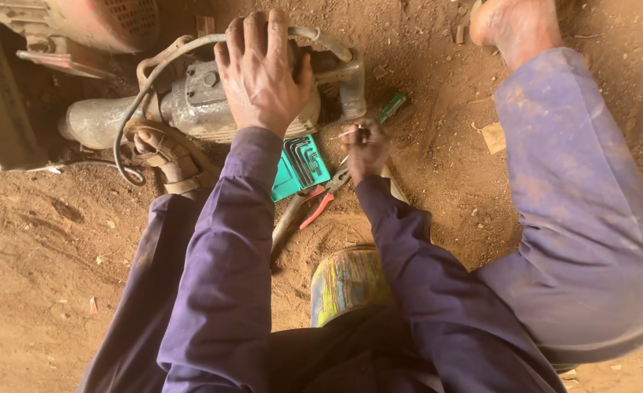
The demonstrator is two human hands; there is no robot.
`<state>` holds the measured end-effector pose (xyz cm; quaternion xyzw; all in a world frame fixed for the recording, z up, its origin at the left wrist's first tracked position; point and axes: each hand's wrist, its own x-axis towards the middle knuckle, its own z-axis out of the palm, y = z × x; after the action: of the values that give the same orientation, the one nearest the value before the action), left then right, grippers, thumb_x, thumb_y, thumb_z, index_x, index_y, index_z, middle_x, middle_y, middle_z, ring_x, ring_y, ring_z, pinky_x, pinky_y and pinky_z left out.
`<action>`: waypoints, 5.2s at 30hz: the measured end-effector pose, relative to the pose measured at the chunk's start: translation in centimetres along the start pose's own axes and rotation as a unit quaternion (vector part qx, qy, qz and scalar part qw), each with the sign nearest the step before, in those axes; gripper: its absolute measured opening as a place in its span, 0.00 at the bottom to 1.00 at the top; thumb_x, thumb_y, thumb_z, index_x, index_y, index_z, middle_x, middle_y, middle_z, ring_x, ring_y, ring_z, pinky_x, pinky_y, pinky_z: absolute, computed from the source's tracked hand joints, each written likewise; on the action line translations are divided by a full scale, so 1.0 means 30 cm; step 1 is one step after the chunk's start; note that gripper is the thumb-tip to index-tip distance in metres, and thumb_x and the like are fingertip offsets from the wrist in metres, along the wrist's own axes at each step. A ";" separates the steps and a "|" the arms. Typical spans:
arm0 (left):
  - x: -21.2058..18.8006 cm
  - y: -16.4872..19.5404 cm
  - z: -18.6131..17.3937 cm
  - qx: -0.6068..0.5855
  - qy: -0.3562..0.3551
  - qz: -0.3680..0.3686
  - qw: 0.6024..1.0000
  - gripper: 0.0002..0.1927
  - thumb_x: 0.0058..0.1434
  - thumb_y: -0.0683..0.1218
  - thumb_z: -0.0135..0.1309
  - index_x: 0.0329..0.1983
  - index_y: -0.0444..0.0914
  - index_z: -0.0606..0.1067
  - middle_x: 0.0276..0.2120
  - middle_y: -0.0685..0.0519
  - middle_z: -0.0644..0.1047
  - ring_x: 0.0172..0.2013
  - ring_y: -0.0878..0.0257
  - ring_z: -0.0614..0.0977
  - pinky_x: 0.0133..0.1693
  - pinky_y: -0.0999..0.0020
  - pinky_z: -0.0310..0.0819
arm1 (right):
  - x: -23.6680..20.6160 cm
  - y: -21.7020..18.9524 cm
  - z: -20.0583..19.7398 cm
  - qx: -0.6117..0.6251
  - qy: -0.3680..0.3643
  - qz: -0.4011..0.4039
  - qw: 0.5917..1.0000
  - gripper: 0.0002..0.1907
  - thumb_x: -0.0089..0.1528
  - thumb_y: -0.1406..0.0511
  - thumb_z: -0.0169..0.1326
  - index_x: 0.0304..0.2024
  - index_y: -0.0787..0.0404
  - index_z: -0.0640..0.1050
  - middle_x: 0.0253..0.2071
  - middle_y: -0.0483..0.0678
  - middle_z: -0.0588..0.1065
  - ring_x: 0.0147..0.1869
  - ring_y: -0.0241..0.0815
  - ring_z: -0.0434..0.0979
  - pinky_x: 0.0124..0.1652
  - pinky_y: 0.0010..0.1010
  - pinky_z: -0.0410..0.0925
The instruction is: The person sits on the ground and uses a screwdriver and hammer to loosen and remove bolts from a motor housing. They repeatedly tap the screwdriver with the hammer to free the fasteners and adjust the motor casing.
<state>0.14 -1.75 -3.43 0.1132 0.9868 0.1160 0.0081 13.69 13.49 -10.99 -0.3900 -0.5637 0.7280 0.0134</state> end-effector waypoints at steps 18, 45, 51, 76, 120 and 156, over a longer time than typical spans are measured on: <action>-0.006 0.005 0.002 -0.005 0.042 0.017 0.999 0.36 0.62 0.58 0.63 0.69 0.40 0.65 0.58 0.40 0.69 0.61 0.40 0.68 0.58 0.34 0.61 | 0.051 -0.026 -0.017 -0.154 -0.022 -0.013 0.988 0.09 0.60 0.81 0.54 0.37 0.67 0.80 0.40 0.56 0.80 0.37 0.41 0.86 0.35 0.27 0.79; -0.008 -0.002 0.020 0.019 0.039 0.016 0.999 0.37 0.64 0.61 0.60 0.70 0.38 0.64 0.60 0.37 0.69 0.63 0.38 0.67 0.60 0.33 0.60 | 0.050 -0.060 -0.047 -0.532 -0.111 -0.180 0.820 0.13 0.67 0.81 0.43 0.54 0.68 0.65 0.37 0.59 0.73 0.31 0.46 0.78 0.26 0.37 0.75; -0.008 -0.004 0.019 -0.003 0.022 0.009 1.000 0.37 0.64 0.60 0.60 0.70 0.39 0.64 0.62 0.40 0.70 0.64 0.39 0.67 0.60 0.35 0.61 | 0.066 -0.036 -0.020 -0.277 -0.107 -0.046 0.954 0.04 0.67 0.77 0.48 0.41 0.66 0.71 0.40 0.55 0.77 0.34 0.36 0.81 0.28 0.30 0.80; -0.003 0.014 0.001 0.009 0.018 0.008 1.000 0.36 0.62 0.59 0.61 0.68 0.39 0.65 0.60 0.41 0.69 0.63 0.39 0.67 0.61 0.35 0.60 | 0.117 -0.015 -0.093 -0.381 -0.120 -0.150 0.904 0.02 0.69 0.74 0.51 0.44 0.67 0.72 0.36 0.54 0.78 0.31 0.38 0.81 0.24 0.28 0.74; -0.001 0.039 -0.222 -0.044 -0.080 -0.056 0.994 0.31 0.66 0.60 0.45 0.70 0.45 0.62 0.60 0.44 0.70 0.64 0.46 0.68 0.62 0.33 0.58 | 0.130 -0.160 -0.037 0.156 0.004 0.430 0.889 0.16 0.63 0.58 0.65 0.41 0.61 0.76 0.34 0.44 0.76 0.35 0.37 0.76 0.38 0.24 0.75; 0.009 0.043 -0.036 -0.034 0.008 -0.027 0.999 0.34 0.62 0.57 0.57 0.68 0.41 0.65 0.61 0.39 0.68 0.65 0.38 0.65 0.61 0.30 0.55 | 0.130 -0.169 -0.060 -0.420 -0.038 -0.100 0.901 0.09 0.55 0.76 0.65 0.36 0.61 0.82 0.36 0.49 0.81 0.33 0.37 0.82 0.36 0.32 0.77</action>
<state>0.11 -0.70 -2.07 0.0847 0.9850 0.1501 0.0076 9.90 18.59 -9.05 -0.2736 -0.8529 0.4331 -0.1005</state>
